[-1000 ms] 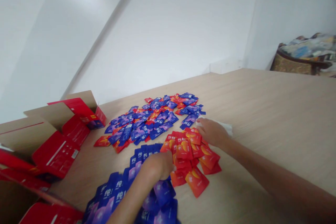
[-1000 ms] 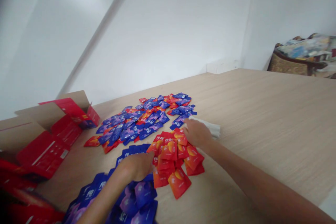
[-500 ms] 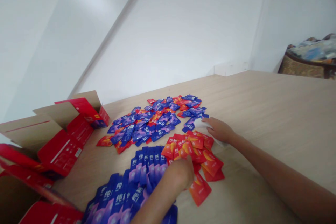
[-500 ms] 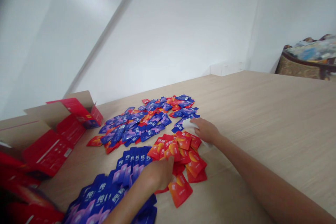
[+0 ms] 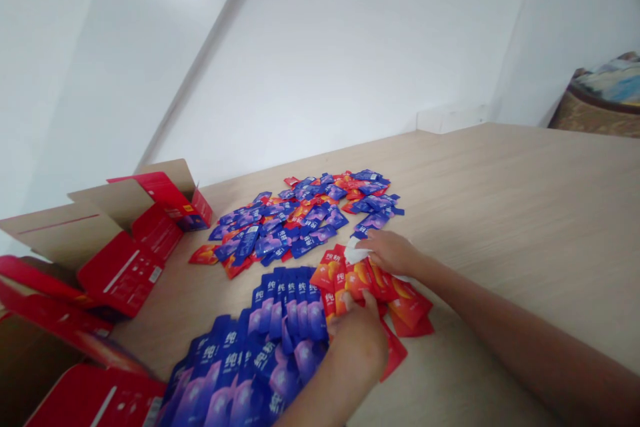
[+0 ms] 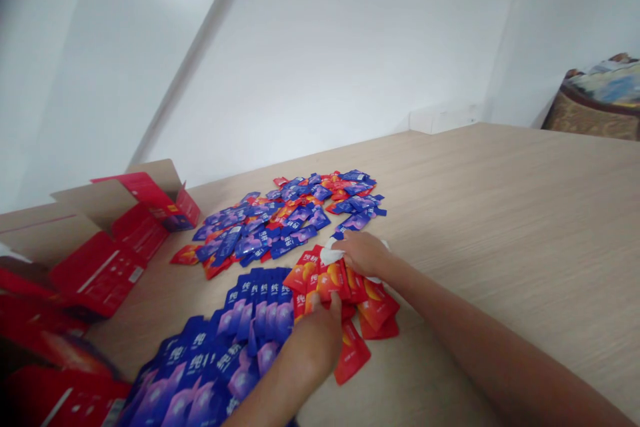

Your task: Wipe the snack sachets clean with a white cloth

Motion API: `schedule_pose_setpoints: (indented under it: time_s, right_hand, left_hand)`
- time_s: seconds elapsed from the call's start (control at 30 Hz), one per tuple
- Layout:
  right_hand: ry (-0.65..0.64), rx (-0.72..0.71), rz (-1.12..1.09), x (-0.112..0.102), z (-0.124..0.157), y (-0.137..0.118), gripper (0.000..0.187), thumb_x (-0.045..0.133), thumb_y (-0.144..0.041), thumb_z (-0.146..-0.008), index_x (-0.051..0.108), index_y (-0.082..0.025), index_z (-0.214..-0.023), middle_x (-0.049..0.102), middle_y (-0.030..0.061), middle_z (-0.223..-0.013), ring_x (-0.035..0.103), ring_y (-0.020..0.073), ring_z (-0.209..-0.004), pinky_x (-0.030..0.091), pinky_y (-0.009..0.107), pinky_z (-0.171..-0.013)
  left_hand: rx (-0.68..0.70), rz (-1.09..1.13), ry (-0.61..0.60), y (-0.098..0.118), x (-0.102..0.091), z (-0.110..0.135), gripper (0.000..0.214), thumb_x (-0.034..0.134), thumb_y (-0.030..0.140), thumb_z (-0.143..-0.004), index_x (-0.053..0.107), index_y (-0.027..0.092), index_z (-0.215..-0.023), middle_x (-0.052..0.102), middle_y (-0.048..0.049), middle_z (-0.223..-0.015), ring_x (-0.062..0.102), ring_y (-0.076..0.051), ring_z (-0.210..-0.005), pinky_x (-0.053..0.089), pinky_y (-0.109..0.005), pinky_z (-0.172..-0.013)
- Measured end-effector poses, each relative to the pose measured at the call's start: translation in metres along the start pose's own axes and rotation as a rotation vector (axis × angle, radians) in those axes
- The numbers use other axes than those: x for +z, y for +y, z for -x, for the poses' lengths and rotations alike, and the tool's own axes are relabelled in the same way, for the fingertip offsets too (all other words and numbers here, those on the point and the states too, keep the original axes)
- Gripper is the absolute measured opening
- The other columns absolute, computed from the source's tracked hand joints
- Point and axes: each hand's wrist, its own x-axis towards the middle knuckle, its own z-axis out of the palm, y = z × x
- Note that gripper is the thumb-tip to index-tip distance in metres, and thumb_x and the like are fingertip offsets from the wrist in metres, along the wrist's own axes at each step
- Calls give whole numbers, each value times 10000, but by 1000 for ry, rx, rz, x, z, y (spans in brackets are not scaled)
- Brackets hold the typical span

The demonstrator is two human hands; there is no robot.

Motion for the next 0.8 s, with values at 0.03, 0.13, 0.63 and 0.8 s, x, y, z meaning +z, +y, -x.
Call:
schedule_pose_setpoints:
  time_s: [0.03,0.13,0.63,0.8]
  right_hand:
    - [9,0,7,-3,1,1,339,448,-183,-807,607,-233,-1102,546,82,-932,513,209,-824,368,295,-713]
    - [28,-82,-22,-17,10,-6,354,446,-188,-818,587,-251,-1136,536,70,-923,500,202,-821,357,293,-718]
    - [9,-63,3,-18,9,-11,349,437,-178,-825,599,-262,-1122,528,74,-915,501,201,-811,349,299,-707]
    - [-70,-175,-81,-9,8,-20,321,432,-157,-822,643,-262,-1041,534,65,-933,507,190,-828,353,285,-720]
  left_hand:
    - [-34,4,-1,2,3,-2,672,464,194,-778,242,166,-1412,335,-285,-1383,642,-321,-828,518,-431,-646]
    - [-124,12,20,7,10,-6,642,448,179,-794,265,239,-1406,313,-239,-1410,637,-333,-858,515,-457,-663]
    - [-252,39,-3,19,13,-9,677,429,41,-777,279,308,-1381,275,-196,-1422,559,-407,-1014,494,-527,-720]
    - [-264,38,-44,23,7,-4,693,467,77,-773,255,328,-1383,224,-155,-1448,482,-432,-1104,450,-576,-811]
